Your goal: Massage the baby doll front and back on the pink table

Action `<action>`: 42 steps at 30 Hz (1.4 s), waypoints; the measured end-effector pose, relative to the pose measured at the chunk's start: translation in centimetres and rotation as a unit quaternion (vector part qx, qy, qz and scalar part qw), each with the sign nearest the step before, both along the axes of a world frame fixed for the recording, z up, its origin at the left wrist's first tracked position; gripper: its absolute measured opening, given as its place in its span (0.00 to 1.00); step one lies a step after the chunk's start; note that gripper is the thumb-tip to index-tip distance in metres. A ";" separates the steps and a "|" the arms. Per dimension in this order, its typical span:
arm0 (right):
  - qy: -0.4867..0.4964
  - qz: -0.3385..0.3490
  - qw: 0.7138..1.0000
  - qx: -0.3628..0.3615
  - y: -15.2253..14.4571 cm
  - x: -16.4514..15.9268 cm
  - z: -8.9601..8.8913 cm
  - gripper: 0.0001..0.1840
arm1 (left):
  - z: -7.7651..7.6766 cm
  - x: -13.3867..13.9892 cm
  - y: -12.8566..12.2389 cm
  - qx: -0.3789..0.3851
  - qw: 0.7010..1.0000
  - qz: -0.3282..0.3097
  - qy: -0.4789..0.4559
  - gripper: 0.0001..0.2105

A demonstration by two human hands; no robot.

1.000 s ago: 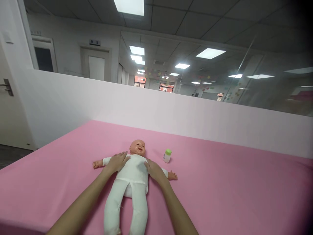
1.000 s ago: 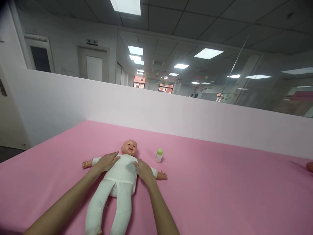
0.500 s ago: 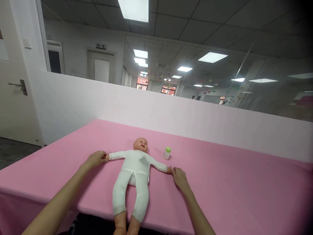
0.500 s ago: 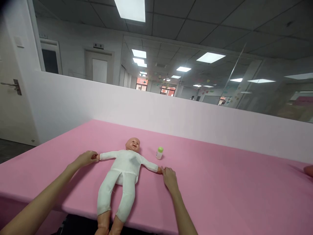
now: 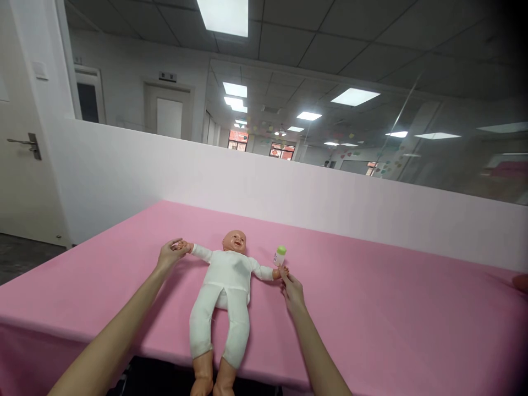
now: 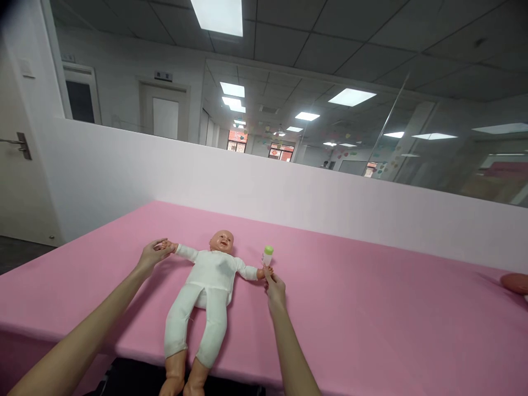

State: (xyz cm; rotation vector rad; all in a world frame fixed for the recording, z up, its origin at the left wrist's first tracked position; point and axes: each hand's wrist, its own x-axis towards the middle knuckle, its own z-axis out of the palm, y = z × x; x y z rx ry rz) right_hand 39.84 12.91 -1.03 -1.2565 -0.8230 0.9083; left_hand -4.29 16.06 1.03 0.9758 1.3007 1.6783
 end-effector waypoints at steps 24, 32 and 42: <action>-0.542 0.220 0.760 0.284 -3.2 -11.4 1.6 0.16 | 1.4 11.7 -4.8 0.164 0.804 -0.124 0.558 0.12; -0.146 -0.054 0.973 0.171 -0.4 -6.5 3.2 0.28 | 1.6 8.8 -3.6 0.116 0.987 0.030 0.105 0.11; 0.045 -0.179 0.982 0.033 1.9 0.0 -1.2 0.27 | -0.6 2.7 -1.7 -0.123 0.946 0.144 -0.262 0.10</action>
